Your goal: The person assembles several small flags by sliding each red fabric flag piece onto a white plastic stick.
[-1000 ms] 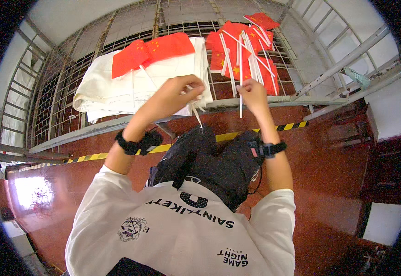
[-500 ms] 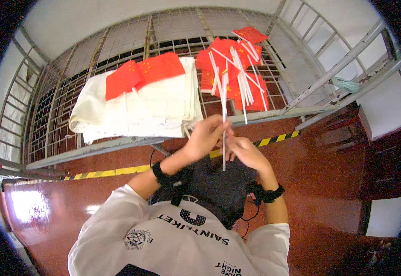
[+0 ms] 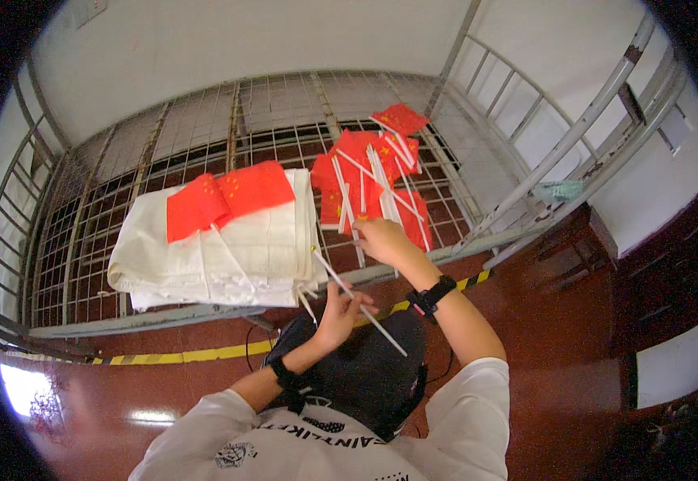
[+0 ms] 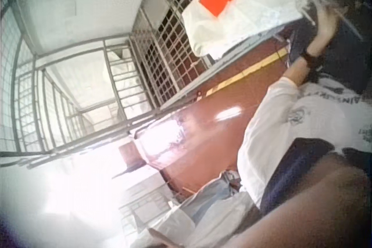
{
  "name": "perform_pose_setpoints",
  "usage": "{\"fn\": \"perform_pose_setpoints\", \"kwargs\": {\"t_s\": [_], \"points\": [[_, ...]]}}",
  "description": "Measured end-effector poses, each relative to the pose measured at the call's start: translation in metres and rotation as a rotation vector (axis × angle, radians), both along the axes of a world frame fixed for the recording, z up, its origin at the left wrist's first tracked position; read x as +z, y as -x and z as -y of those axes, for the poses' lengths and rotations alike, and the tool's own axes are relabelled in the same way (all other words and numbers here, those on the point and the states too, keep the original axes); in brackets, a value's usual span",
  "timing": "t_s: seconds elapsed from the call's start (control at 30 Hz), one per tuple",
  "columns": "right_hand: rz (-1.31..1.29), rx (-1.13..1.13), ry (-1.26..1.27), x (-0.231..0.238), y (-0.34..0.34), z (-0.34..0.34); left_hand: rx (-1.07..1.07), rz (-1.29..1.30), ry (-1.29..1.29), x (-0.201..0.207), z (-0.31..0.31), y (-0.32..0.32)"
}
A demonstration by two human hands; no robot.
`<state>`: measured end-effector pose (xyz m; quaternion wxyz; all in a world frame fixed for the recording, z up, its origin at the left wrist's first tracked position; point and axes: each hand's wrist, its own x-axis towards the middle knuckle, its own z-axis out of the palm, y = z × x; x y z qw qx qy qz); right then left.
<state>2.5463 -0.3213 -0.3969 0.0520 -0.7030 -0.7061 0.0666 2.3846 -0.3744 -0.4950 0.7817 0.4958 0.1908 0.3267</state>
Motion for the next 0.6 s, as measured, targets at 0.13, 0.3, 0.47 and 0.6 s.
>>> {"fn": "perform_pose_setpoints", "kwargs": {"t_s": [0.13, 0.3, 0.47, 0.6], "points": [[0.017, -0.115, -0.074, -0.013, -0.027, -0.034, -0.017, 0.066, 0.092, 0.002, -0.001, 0.003], [0.057, -0.423, -0.325, -0.015, -0.059, -0.066, -0.076, 0.025, 0.146, 0.014, -0.007, 0.002], [-0.07, -0.545, -0.112, -0.027, -0.074, -0.084, -0.157, 0.044, 0.242, 0.015, -0.012, -0.001], [-0.347, -0.303, -0.162, -0.015, -0.077, -0.093, -0.186, 0.052, 0.246, 0.02, -0.022, 0.003]]}}
